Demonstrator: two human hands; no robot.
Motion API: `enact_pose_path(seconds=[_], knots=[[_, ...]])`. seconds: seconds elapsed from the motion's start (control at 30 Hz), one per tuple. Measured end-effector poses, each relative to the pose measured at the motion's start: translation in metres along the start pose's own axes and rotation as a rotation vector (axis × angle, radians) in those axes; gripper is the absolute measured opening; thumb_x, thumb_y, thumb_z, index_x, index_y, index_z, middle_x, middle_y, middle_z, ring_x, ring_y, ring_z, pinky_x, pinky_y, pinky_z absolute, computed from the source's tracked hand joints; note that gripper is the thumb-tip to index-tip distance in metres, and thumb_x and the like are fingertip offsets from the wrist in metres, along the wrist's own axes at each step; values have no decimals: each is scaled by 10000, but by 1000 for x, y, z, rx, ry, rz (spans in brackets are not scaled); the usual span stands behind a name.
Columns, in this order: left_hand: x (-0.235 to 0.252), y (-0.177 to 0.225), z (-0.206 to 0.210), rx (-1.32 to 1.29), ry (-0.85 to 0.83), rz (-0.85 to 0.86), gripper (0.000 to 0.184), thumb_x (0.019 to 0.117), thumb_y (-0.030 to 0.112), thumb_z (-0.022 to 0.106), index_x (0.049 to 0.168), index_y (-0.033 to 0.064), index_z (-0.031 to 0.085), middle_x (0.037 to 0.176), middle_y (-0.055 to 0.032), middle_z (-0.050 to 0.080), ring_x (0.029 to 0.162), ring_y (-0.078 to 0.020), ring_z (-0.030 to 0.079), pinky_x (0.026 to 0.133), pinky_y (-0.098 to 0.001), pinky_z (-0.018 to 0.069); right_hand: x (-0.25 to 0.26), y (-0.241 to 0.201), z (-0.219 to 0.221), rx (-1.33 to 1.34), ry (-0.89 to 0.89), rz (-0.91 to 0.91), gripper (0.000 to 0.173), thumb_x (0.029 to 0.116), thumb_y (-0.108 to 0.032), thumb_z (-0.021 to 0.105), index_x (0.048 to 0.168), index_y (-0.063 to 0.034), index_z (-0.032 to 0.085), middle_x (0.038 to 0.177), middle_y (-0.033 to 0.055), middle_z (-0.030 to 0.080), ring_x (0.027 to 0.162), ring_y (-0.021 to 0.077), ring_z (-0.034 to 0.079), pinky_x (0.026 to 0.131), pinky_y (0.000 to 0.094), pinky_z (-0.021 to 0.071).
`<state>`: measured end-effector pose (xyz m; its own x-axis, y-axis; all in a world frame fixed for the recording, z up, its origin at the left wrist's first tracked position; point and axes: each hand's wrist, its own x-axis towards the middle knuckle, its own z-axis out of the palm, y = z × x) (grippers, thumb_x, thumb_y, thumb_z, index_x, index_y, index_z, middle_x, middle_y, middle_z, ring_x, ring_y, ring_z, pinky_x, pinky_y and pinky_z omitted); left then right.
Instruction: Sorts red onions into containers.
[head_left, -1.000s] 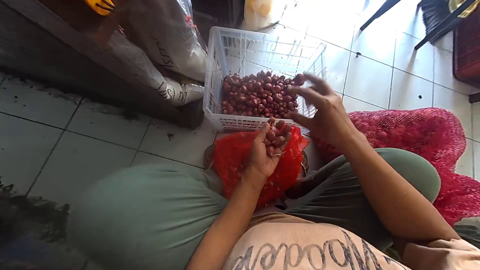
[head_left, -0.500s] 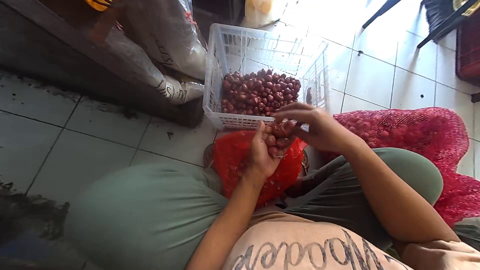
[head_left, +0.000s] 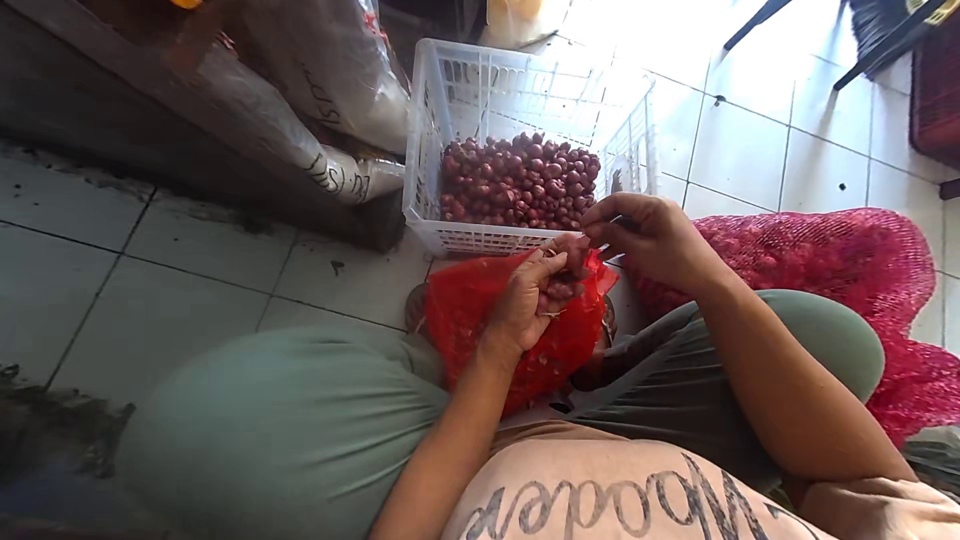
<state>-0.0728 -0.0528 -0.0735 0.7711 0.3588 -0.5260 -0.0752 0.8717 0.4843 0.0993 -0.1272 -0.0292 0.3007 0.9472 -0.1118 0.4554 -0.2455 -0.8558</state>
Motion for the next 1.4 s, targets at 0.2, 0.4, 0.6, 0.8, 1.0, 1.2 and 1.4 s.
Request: enact_pose_path(seconds=[0.2, 0.4, 0.6, 0.8, 1.0, 1.2, 1.4], knots=[[2, -3, -3, -12, -9, 71, 192, 1074, 156, 448, 1163, 156, 617, 842, 0, 661, 594, -12, 600, 515, -119, 491, -4, 0, -2, 33, -60, 5, 179, 992, -141, 654, 1132, -46, 712, 1030, 40, 639, 813, 24, 638, 738, 176, 557], [2, -4, -7, 75, -76, 120, 224, 1052, 134, 497, 1211, 152, 654, 844, 29, 652, 621, -1, 585, 546, -124, 495, -3, 6, -2, -30, -36, -124, 69, 952, -99, 684, 971, -53, 734, 770, -74, 667, 664, -85, 570, 640, 107, 491], [0, -2, -5, 109, -52, 106, 223, 1071, 177, 452, 1183, 133, 638, 895, 10, 666, 615, -2, 587, 539, -124, 500, -9, -2, 2, -299, 14, -56, 159, 948, 57, 532, 1052, 28, 649, 840, 104, 645, 722, 161, 622, 689, 347, 530], [4, 3, -5, 18, 94, 55, 307, 1094, 342, 424, 1127, 154, 665, 931, 4, 701, 647, -20, 635, 566, -139, 531, -19, -14, -6, -201, -362, 138, 484, 850, -217, 845, 1266, -25, 688, 1152, 145, 707, 1029, 248, 688, 880, 426, 576], [7, -1, -5, 27, -2, -19, 366, 1097, 343, 381, 894, 166, 628, 632, 62, 523, 458, 13, 441, 450, -113, 415, -1, 5, 11, -210, -195, -103, 244, 889, -103, 760, 1123, -39, 740, 1023, 111, 715, 822, 155, 687, 727, 316, 584], [6, 1, -3, -73, 19, -71, 401, 1099, 339, 359, 865, 145, 621, 620, 43, 534, 495, -24, 518, 548, -157, 520, 7, 2, 0, -211, -291, -39, 280, 877, -181, 802, 1110, -45, 726, 1085, 122, 643, 835, 147, 652, 679, 277, 558], [4, 0, -4, -81, -11, -58, 467, 1104, 399, 284, 929, 148, 636, 653, 35, 563, 502, -24, 526, 510, -154, 493, 3, 5, 10, -292, -256, -118, 245, 797, -157, 800, 971, -35, 678, 955, 102, 680, 880, 203, 647, 773, 399, 522]])
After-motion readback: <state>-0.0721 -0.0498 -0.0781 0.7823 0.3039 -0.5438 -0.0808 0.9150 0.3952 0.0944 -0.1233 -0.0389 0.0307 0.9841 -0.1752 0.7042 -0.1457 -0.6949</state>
